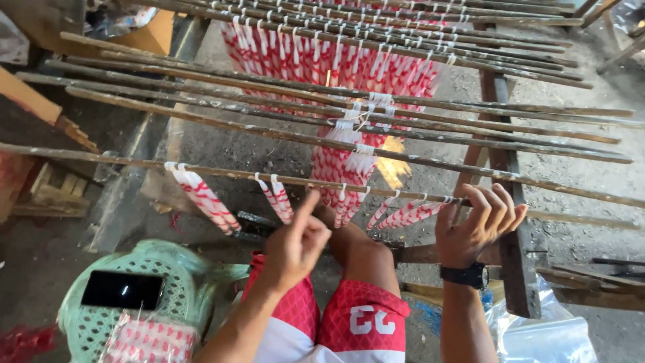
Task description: Tying individual candles to wooden rods on a rack for production or packaging
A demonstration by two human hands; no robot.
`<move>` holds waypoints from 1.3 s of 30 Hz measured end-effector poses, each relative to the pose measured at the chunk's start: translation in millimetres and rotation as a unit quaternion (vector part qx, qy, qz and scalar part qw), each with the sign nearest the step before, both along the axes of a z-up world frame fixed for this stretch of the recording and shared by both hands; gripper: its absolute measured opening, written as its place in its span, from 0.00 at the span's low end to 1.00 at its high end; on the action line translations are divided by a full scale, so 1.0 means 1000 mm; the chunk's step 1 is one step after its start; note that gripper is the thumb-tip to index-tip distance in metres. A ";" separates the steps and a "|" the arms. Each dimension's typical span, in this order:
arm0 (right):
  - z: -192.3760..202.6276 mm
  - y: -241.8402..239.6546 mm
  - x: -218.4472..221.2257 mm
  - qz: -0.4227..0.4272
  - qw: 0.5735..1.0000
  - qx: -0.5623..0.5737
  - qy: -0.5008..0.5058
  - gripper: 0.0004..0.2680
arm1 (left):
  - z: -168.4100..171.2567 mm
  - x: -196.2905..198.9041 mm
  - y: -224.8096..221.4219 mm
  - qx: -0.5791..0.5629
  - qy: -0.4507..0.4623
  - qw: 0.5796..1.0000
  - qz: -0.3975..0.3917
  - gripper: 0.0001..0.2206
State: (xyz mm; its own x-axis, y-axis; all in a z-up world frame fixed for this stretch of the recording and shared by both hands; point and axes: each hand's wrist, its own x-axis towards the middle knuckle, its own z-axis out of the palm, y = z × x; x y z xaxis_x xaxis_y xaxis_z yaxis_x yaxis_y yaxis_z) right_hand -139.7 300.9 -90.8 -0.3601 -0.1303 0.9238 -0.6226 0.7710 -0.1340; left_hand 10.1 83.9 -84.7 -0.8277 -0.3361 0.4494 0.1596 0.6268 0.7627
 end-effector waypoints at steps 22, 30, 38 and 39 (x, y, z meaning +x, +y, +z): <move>0.005 -0.003 0.004 0.006 1.000 0.003 0.001 0.09 | 0.004 -0.027 0.045 0.066 -0.033 0.965 -0.250 0.33; 0.000 -0.002 0.000 0.000 1.000 0.006 0.009 0.09 | 0.003 -0.031 0.046 0.082 -0.037 0.963 -0.256 0.33; -0.004 -0.002 -0.004 -0.016 0.999 0.002 0.036 0.08 | 0.001 -0.028 0.038 0.065 -0.079 0.964 -0.246 0.35; -0.004 -0.002 -0.003 -0.015 0.999 0.001 0.030 0.09 | 0.001 -0.027 0.038 0.070 -0.075 0.963 -0.250 0.34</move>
State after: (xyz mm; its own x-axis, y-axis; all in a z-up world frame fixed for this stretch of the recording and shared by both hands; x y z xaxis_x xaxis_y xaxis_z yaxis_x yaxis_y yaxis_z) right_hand -142.6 299.0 -94.3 -0.3081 -0.1220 0.9435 -0.6066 0.7892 -0.0960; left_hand -17.3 121.9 -83.3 -0.9539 0.0718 0.2915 0.2958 0.3899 0.8721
